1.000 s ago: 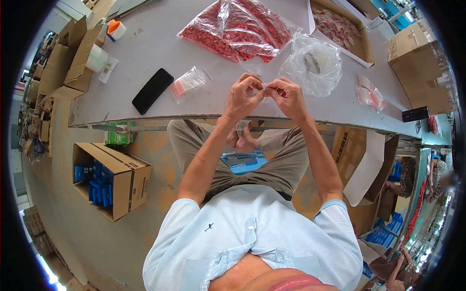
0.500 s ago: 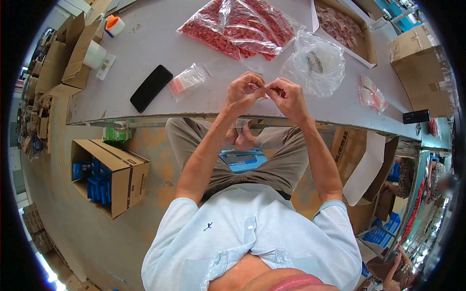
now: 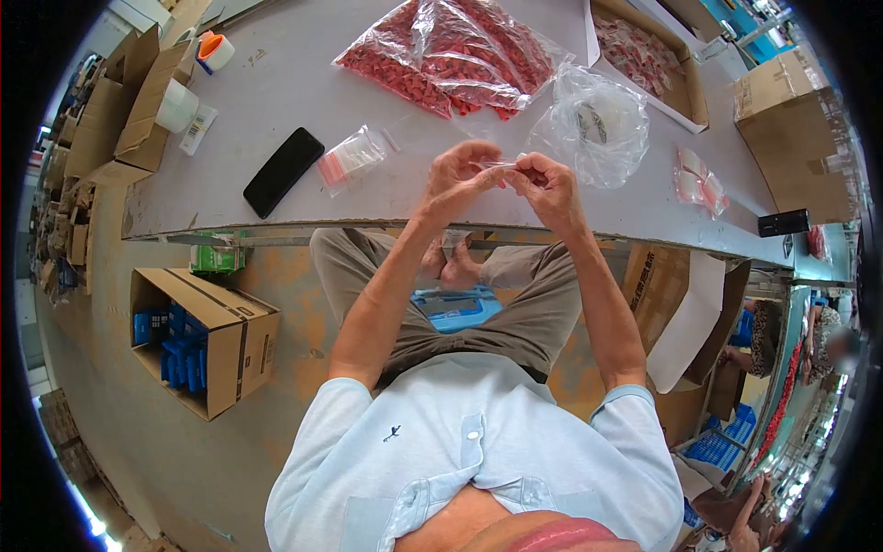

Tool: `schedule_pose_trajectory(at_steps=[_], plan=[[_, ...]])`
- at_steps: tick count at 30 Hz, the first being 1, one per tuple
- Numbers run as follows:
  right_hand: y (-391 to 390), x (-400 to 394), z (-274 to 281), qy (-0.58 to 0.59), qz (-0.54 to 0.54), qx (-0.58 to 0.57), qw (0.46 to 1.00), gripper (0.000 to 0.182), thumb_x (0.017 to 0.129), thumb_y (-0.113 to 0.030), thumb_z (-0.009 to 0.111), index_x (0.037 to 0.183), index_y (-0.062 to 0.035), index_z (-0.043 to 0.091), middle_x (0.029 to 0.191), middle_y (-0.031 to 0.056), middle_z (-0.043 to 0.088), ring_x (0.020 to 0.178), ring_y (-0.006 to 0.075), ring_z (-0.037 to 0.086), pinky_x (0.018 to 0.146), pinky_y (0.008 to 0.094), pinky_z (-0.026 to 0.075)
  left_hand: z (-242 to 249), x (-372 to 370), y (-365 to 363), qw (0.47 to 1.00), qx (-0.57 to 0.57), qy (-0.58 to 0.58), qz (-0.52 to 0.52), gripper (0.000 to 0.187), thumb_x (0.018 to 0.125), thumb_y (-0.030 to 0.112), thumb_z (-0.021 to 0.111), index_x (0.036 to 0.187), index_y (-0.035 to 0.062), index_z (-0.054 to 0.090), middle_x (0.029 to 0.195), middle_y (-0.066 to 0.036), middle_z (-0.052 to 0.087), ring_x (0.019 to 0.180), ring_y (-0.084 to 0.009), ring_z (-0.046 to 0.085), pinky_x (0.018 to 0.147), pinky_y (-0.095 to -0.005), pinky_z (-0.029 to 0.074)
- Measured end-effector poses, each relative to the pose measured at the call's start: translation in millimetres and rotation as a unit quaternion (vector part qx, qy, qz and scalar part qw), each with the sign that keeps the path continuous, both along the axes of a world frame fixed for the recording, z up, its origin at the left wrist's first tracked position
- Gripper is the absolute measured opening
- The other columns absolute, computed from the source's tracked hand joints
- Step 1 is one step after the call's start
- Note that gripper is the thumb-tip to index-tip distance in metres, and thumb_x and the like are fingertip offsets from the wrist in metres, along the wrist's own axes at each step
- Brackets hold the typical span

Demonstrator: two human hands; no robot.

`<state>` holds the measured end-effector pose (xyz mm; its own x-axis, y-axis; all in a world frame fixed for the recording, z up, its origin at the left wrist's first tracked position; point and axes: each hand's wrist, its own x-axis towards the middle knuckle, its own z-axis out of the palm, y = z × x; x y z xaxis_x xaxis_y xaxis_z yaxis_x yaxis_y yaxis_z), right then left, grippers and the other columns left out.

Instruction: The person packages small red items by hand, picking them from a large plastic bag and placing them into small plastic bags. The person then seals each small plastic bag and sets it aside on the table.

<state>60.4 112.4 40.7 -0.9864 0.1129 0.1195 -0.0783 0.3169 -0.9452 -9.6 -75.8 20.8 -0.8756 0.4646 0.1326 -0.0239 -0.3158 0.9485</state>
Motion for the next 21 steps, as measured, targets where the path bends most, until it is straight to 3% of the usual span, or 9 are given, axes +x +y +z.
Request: schedule_pose_trajectory(at_steps=[2, 14, 21], plan=[[-1, 0, 1, 0.007, 0.001, 0.006, 1.0, 0.013, 0.096, -0.013, 0.077, 0.1, -0.0004, 0.075, 0.081, 0.0014, 0.072, 0.072, 0.006, 0.063, 0.064, 0.0233, 0.051, -21, -6, 1, 0.998, 0.002, -0.015, -0.064, 0.014, 0.099, 0.004, 0.071, 0.112, -0.0004, 0.069, 0.1, -0.007, 0.073, 0.092, -0.0148, 0.071, 0.084, -0.0294, 0.06], [-3, -8, -1, 0.024, 0.004, -0.021, 0.999, 0.014, 0.098, -0.014, 0.075, 0.101, -0.0002, 0.075, 0.079, 0.0005, 0.07, 0.071, 0.0054, 0.061, 0.063, 0.0229, 0.05, -16, -4, 2, 0.999, 0.023, -0.002, -0.048, 0.012, 0.099, 0.005, 0.072, 0.109, -0.0012, 0.07, 0.097, -0.007, 0.074, 0.084, -0.0109, 0.07, 0.074, -0.0263, 0.06], [-7, -6, 7, 0.008, 0.007, -0.024, 1.0, 0.013, 0.097, -0.013, 0.075, 0.101, -0.0003, 0.074, 0.081, 0.001, 0.07, 0.073, 0.0059, 0.062, 0.063, 0.0232, 0.05, -15, -4, 0, 0.999, -0.011, 0.0, -0.04, 0.008, 0.097, 0.003, 0.073, 0.104, -0.0013, 0.071, 0.094, -0.007, 0.074, 0.083, -0.0115, 0.07, 0.075, -0.0271, 0.061]])
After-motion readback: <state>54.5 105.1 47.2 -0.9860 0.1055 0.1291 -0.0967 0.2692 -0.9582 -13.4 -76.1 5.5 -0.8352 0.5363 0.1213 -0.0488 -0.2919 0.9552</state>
